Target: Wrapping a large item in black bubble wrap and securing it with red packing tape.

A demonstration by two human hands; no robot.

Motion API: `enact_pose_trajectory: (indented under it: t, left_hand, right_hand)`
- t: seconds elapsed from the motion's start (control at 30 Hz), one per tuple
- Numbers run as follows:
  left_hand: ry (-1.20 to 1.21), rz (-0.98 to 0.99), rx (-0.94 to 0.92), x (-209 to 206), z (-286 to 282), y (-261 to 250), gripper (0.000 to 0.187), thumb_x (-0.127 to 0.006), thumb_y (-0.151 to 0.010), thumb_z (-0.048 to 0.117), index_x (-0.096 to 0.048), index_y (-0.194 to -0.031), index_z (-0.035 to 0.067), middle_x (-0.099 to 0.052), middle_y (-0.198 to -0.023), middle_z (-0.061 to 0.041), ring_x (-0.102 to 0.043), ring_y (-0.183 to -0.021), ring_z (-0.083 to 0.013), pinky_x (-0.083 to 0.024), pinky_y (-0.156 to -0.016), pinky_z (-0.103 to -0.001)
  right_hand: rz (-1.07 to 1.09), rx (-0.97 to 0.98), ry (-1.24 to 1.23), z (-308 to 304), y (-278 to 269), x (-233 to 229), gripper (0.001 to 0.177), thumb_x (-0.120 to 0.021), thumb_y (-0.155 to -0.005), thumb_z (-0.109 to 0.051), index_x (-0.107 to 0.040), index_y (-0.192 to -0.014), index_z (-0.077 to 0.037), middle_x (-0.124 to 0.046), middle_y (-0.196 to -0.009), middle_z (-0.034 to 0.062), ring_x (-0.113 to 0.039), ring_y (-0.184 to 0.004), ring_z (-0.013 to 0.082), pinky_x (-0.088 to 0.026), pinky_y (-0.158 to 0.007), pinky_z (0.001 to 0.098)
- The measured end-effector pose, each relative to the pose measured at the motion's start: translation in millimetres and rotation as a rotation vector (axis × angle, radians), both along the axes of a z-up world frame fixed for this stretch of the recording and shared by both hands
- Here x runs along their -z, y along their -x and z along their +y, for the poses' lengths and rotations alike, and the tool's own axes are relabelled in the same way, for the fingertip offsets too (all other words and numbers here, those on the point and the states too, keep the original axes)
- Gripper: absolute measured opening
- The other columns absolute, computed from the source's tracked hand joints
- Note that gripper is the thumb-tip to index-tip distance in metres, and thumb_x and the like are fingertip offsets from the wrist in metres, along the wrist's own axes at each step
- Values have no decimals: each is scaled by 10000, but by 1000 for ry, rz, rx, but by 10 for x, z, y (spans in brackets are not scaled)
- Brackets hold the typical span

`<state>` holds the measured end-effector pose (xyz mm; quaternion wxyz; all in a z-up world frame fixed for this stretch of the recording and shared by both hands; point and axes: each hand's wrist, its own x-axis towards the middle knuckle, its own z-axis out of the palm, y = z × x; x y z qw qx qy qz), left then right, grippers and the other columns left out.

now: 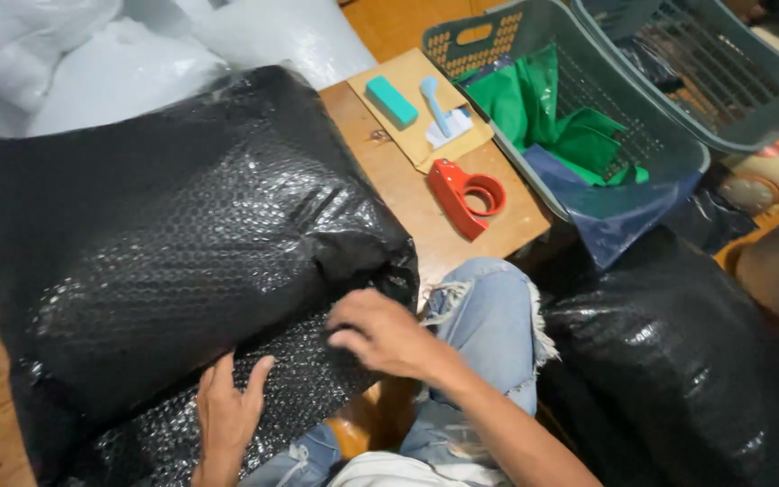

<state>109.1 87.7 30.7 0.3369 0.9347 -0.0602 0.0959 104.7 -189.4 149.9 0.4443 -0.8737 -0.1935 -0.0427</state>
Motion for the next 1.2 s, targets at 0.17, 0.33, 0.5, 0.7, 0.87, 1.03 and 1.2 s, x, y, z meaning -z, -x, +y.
enact_pose_trajectory:
  t: [0.17,0.33,0.5,0.7,0.87,1.03,1.2]
  left_hand:
    - [-20,114,-3,-18,55,-161,566,-737,-850,397,-667,-1217,-28,-733,-1040,-271,-677,-859,-475,-528,-811,-492]
    - [2,346,-64,-318,19,-205,525,-723,-868,430,-710,-1081,-50,-643,-595,-197,-511,-468,-312,-472,-554,-449]
    - [6,252,14,-89,117,-240,554,-581,-947,432,-649,-1284,-3,-709,-1203,-258,-665,-1038,-503,-509,-910,-515]
    - [-90,207,91,-328,61,-117,357,-655,-905,286,-700,-1098,-11,-746,-1001,-230,-695,-835,-462,-539,-765,-500]
    - [-245,-4,212,-557,-229,96,329,-672,-889,278,-735,-1093,28,-740,-1168,-136,-707,-1025,-332,-563,-883,-424]
    - [-77,-48,483,-858,-607,-147,293,-636,-902,173,-701,-1165,60,-746,-1195,-77,-698,-1065,-284,-532,-898,-410]
    - [-298,63,559,-450,-760,-389,483,-675,-880,240,-584,-1314,48,-723,-1032,-177,-702,-908,-402,-547,-799,-492]
  right_hand:
    - [-32,-27,217,360,-289,765,527,-685,-881,-159,-521,-1366,-36,-606,-1205,193,-593,-968,401,-469,-871,475]
    - [-68,-55,262,286,-88,487,462,-702,-882,-151,-555,-1293,1,-607,-1215,159,-609,-997,340,-505,-869,426]
    - [-169,-334,400,276,300,296,623,-836,-681,-350,-641,-1190,-50,-565,-1285,136,-498,-1059,308,-358,-909,438]
    - [-295,-235,504,303,425,526,425,-655,-813,-135,-573,-1225,-69,-511,-1339,180,-475,-1103,315,-320,-933,458]
    - [-249,-175,578,127,409,522,533,-686,-722,-68,-550,-1237,-78,-484,-1360,192,-458,-1163,345,-318,-988,504]
    - [-234,-158,606,48,470,630,596,-677,-673,-30,-525,-1248,-69,-454,-1394,228,-445,-1125,350,-312,-988,510]
    - [-166,-188,496,64,513,483,745,-854,-620,-218,-555,-1286,-71,-489,-1349,178,-456,-1133,344,-305,-988,485]
